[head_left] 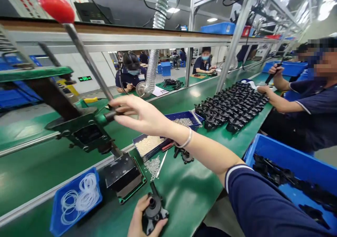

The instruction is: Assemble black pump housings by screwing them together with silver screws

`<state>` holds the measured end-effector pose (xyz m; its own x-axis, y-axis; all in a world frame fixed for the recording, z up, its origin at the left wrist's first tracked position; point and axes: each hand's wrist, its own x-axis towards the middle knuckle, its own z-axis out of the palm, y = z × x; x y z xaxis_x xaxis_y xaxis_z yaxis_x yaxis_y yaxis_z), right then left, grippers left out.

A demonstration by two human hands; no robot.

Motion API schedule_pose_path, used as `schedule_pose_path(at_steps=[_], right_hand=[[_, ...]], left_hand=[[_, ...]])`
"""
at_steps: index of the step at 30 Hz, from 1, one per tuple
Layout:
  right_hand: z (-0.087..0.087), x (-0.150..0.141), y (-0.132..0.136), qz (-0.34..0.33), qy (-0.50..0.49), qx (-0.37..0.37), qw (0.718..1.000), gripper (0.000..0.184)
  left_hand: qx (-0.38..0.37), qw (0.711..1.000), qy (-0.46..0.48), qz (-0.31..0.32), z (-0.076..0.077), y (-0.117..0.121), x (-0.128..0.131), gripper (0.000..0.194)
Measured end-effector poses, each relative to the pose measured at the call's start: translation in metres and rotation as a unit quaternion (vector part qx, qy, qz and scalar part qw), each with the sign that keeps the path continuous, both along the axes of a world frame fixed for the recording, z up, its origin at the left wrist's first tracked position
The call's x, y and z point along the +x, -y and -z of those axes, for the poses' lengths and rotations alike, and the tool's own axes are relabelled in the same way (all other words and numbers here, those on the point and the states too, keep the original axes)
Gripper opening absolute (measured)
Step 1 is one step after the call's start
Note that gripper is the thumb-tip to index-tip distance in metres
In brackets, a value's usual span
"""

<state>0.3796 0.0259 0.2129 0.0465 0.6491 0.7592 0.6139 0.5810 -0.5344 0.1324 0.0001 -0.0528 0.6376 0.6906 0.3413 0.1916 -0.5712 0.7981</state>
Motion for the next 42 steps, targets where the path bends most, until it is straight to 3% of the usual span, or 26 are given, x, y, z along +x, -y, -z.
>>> schedule_pose_path(at_steps=[2,4,6,7,9,12,16,19,23,32,38,42], right_hand=[[0.026,0.021,0.017,0.056,0.057,-0.029,0.996,0.019],[0.045,0.046,0.033,0.174,0.101,-0.080,0.976,0.014],[0.058,0.077,0.046,0.311,0.150,-0.187,0.920,0.016],[0.064,0.093,0.051,0.346,0.159,-0.229,0.896,0.018],[0.076,0.124,0.057,0.374,0.173,-0.306,0.858,0.017],[0.097,0.160,0.056,0.357,0.187,-0.424,0.811,0.013],[0.121,0.178,0.046,0.308,0.199,-0.512,0.777,0.021],[0.130,0.181,0.042,0.287,0.190,-0.519,0.782,0.022],[0.135,0.188,0.045,0.279,0.143,-0.495,0.810,0.023],[0.149,0.198,0.048,0.263,-0.058,-0.431,0.861,0.027],[0.129,0.179,0.052,0.227,-0.175,-0.344,0.894,0.031],[0.108,0.129,0.065,0.160,-0.220,-0.303,0.914,0.038]], left_hand=[[0.013,1.000,0.015,0.019,0.010,0.006,0.001,0.053],[0.037,0.997,0.037,0.049,0.014,0.007,0.002,0.043],[0.054,0.995,0.050,0.064,0.014,0.007,0.002,0.037],[0.058,0.995,0.052,0.061,0.015,0.008,0.003,0.035],[0.058,0.995,0.061,0.054,0.015,0.010,0.006,0.034],[0.014,0.995,0.072,0.067,0.013,0.013,0.014,0.035],[-0.040,0.994,0.056,0.082,0.006,0.010,0.026,0.039],[-0.056,0.994,0.046,0.080,0.001,0.008,0.029,0.043],[-0.080,0.993,0.038,0.082,-0.005,0.006,0.032,0.044],[-0.077,0.994,0.041,0.072,-0.011,0.002,0.041,0.048],[0.003,0.997,0.041,0.061,-0.005,0.011,0.018,0.052],[0.052,0.998,0.039,0.024,-0.023,-0.001,0.016,0.046]])
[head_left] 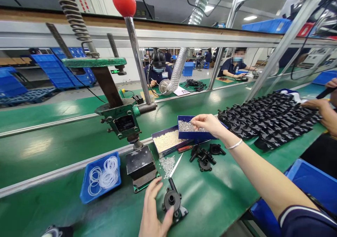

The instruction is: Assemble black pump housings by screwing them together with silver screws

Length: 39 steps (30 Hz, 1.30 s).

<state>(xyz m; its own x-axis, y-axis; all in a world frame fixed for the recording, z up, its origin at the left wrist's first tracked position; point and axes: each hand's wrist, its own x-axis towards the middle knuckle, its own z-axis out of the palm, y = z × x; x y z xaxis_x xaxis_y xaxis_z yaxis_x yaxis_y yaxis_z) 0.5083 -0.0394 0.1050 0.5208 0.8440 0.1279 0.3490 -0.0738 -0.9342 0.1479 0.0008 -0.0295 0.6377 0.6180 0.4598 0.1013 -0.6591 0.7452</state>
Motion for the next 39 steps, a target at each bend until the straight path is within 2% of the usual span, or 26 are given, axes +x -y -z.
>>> schedule_pose_path(at_steps=[2,6,8,10,13,15,21,24,28,32,34,37,39], right_hand=[[-0.005,-0.036,0.007,-0.052,-0.044,0.021,0.997,0.038],[-0.001,-0.110,0.017,-0.163,-0.174,0.051,0.970,0.028],[0.006,-0.138,0.020,-0.187,-0.223,0.056,0.955,0.024],[0.016,-0.156,0.022,-0.195,-0.264,0.061,0.942,0.021],[0.033,-0.170,0.022,-0.184,-0.300,0.076,0.933,0.019],[0.042,-0.174,0.023,-0.175,-0.316,0.082,0.929,0.020],[0.056,-0.180,0.026,-0.175,-0.347,0.075,0.918,0.019],[0.059,-0.182,0.029,-0.181,-0.364,0.075,0.911,0.016],[0.063,-0.185,0.032,-0.178,-0.389,0.079,0.901,0.017],[0.064,-0.189,0.031,-0.148,-0.410,0.085,0.896,0.019],[0.063,-0.188,0.032,-0.125,-0.405,0.083,0.902,0.020],[0.061,-0.178,0.037,-0.095,-0.325,0.065,0.939,0.021],[0.062,-0.169,0.042,-0.094,-0.228,0.026,0.969,0.022]], left_hand=[[-0.036,0.999,0.016,-0.008,-0.020,-0.007,0.008,0.043],[-0.182,0.978,0.094,0.032,-0.062,-0.011,0.033,0.041],[-0.216,0.967,0.128,0.034,-0.076,-0.010,0.041,0.036],[-0.218,0.966,0.138,0.014,-0.083,-0.010,0.044,0.024],[-0.228,0.965,0.127,-0.009,-0.085,-0.009,0.039,0.012],[-0.269,0.955,0.127,-0.001,-0.084,-0.009,0.035,0.011],[-0.445,0.882,0.142,0.055,-0.083,-0.013,0.029,0.013],[-0.495,0.854,0.142,0.072,-0.083,-0.015,0.027,0.015],[-0.530,0.833,0.140,0.076,-0.080,-0.014,0.025,0.017],[-0.542,0.826,0.139,0.073,-0.079,-0.013,0.025,0.017],[-0.538,0.828,0.144,0.061,-0.080,-0.014,0.022,0.017],[-0.510,0.850,0.127,0.036,-0.081,-0.021,0.011,0.017],[-0.481,0.874,0.066,0.030,-0.082,-0.027,0.000,0.018]])
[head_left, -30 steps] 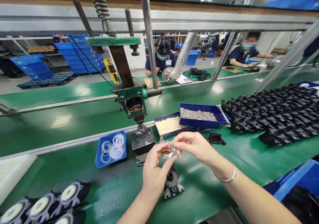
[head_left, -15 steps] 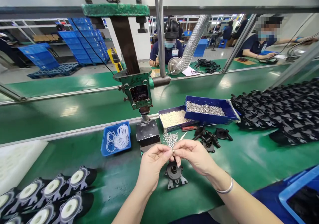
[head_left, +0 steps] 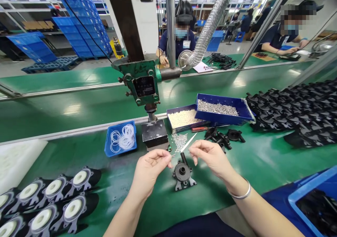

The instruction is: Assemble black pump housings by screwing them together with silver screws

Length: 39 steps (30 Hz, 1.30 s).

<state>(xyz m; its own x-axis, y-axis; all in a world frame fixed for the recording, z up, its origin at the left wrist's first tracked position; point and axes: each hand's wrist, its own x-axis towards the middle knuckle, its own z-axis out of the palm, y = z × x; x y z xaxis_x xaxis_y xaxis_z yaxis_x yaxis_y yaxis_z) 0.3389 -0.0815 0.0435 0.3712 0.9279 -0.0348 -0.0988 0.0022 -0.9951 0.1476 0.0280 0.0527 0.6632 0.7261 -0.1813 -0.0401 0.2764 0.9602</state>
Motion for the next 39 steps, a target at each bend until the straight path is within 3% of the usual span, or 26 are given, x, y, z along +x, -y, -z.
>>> schedule_pose_path(at_steps=[3,6,15,20,25,30,32,36,39], right_hand=[[0.005,0.009,0.007,-0.024,0.144,-0.052,0.988,0.024],[0.014,0.009,0.010,-0.038,0.222,-0.065,0.972,0.025],[0.028,0.000,0.027,-0.047,0.318,-0.012,0.947,0.018],[0.034,-0.002,0.033,-0.039,0.342,0.021,0.939,0.015],[0.041,-0.004,0.037,-0.040,0.409,0.061,0.910,0.011],[0.049,-0.003,0.044,-0.044,0.565,0.133,0.813,0.019],[0.052,-0.001,0.048,-0.040,0.590,0.155,0.792,0.026],[0.049,0.004,0.050,-0.026,0.573,0.178,0.800,0.036],[0.032,0.019,0.042,0.033,0.560,0.195,0.804,0.036]], left_hand=[[0.037,0.991,-0.109,0.074,-0.001,-0.007,-0.017,0.020],[0.045,0.975,-0.173,0.131,0.000,-0.008,-0.026,0.022],[0.098,0.942,-0.244,0.206,0.001,-0.010,-0.023,0.019],[0.135,0.917,-0.288,0.240,-0.012,-0.013,-0.011,0.013],[0.211,0.889,-0.308,0.264,-0.023,-0.012,0.002,0.013],[0.334,0.847,-0.308,0.274,-0.028,-0.007,0.007,0.015],[0.352,0.836,-0.312,0.281,-0.035,-0.008,0.004,0.013],[0.374,0.833,-0.325,0.246,-0.046,-0.011,0.003,0.009],[0.425,0.820,-0.314,0.222,-0.039,-0.011,0.011,0.006]])
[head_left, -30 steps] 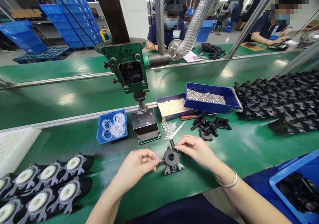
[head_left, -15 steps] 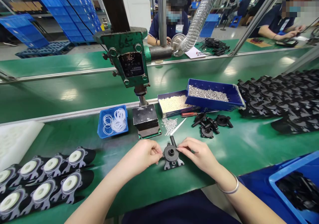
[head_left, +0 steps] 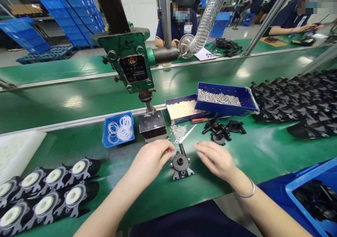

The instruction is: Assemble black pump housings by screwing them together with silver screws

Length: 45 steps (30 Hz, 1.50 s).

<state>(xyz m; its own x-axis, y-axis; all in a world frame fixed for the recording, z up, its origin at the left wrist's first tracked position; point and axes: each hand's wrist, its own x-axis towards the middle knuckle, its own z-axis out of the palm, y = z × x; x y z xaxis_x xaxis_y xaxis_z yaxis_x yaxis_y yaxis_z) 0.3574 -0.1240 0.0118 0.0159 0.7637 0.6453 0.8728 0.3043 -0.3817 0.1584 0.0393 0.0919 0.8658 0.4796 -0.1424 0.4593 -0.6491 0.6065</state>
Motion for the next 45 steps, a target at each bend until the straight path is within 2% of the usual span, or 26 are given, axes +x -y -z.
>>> schedule_pose_path(at_steps=[3,6,8,11,13,15,19,22,24,26,28,31,33,35,37,38,40,41,43,45], right_hand=[[-0.027,0.033,-0.018,0.097,0.006,0.041,0.994,0.026],[-0.052,0.084,-0.042,0.197,0.041,0.024,0.979,0.018],[-0.062,0.120,-0.060,0.245,0.085,-0.052,0.964,0.020],[-0.069,0.166,-0.087,0.288,0.111,-0.235,0.922,0.021],[-0.070,0.186,-0.102,0.284,0.090,-0.336,0.893,0.016],[-0.069,0.196,-0.112,0.269,0.069,-0.378,0.883,0.012],[-0.063,0.196,-0.112,0.266,0.046,-0.355,0.895,0.014],[-0.056,0.193,-0.105,0.277,0.000,-0.316,0.907,0.018],[-0.053,0.194,-0.101,0.283,-0.032,-0.278,0.917,0.022],[-0.050,0.195,-0.100,0.286,-0.045,-0.231,0.929,0.023],[-0.049,0.196,-0.100,0.290,-0.055,-0.188,0.937,0.023],[-0.053,0.187,-0.096,0.307,-0.117,-0.112,0.938,0.025],[-0.062,0.167,-0.088,0.299,-0.130,-0.057,0.944,0.026],[-0.072,0.134,-0.073,0.248,-0.092,-0.033,0.964,0.024],[-0.079,0.091,-0.054,0.143,-0.036,-0.057,0.987,0.018],[-0.079,0.068,-0.044,0.067,-0.017,-0.086,0.994,0.016],[-0.072,0.025,-0.025,-0.076,-0.008,-0.153,0.985,0.017],[-0.066,0.008,-0.017,-0.116,-0.005,-0.182,0.976,0.019],[-0.050,-0.017,-0.006,-0.143,0.008,-0.221,0.965,0.021],[-0.038,-0.030,0.001,-0.143,0.030,-0.239,0.960,0.021]], left_hand=[[0.061,0.997,-0.004,0.047,0.015,0.001,0.012,0.007],[0.111,0.990,-0.012,0.085,0.024,0.003,0.020,0.008],[0.135,0.984,-0.010,0.117,0.024,0.005,0.023,0.009],[0.160,0.973,-0.008,0.166,0.019,0.006,0.025,0.013],[0.152,0.972,-0.001,0.178,0.015,0.005,0.025,0.014],[0.127,0.978,0.021,0.166,0.014,0.001,0.021,0.015],[0.055,0.991,0.079,0.088,0.027,-0.009,0.004,0.016],[-0.001,0.993,0.112,0.030,0.045,-0.010,-0.010,0.016],[-0.034,0.991,0.131,0.016,0.059,-0.004,-0.018,0.021],[-0.071,0.986,0.146,0.024,0.073,0.004,-0.024,0.031],[-0.111,0.980,0.159,0.039,0.085,0.013,-0.028,0.056],[-0.161,0.972,0.168,0.039,0.102,0.025,-0.031,0.095],[-0.172,0.970,0.168,0.028,0.111,0.030,-0.032,0.106],[-0.170,0.970,0.171,0.022,0.117,0.034,-0.031,0.107],[-0.162,0.970,0.180,0.021,0.120,0.037,-0.030,0.105],[-0.158,0.970,0.184,0.022,0.120,0.038,-0.030,0.104],[-0.148,0.970,0.192,0.027,0.120,0.038,-0.030,0.101],[-0.141,0.970,0.195,0.030,0.120,0.038,-0.029,0.099],[-0.129,0.970,0.204,0.037,0.121,0.038,-0.029,0.094],[-0.120,0.967,0.218,0.042,0.121,0.038,-0.028,0.089]])
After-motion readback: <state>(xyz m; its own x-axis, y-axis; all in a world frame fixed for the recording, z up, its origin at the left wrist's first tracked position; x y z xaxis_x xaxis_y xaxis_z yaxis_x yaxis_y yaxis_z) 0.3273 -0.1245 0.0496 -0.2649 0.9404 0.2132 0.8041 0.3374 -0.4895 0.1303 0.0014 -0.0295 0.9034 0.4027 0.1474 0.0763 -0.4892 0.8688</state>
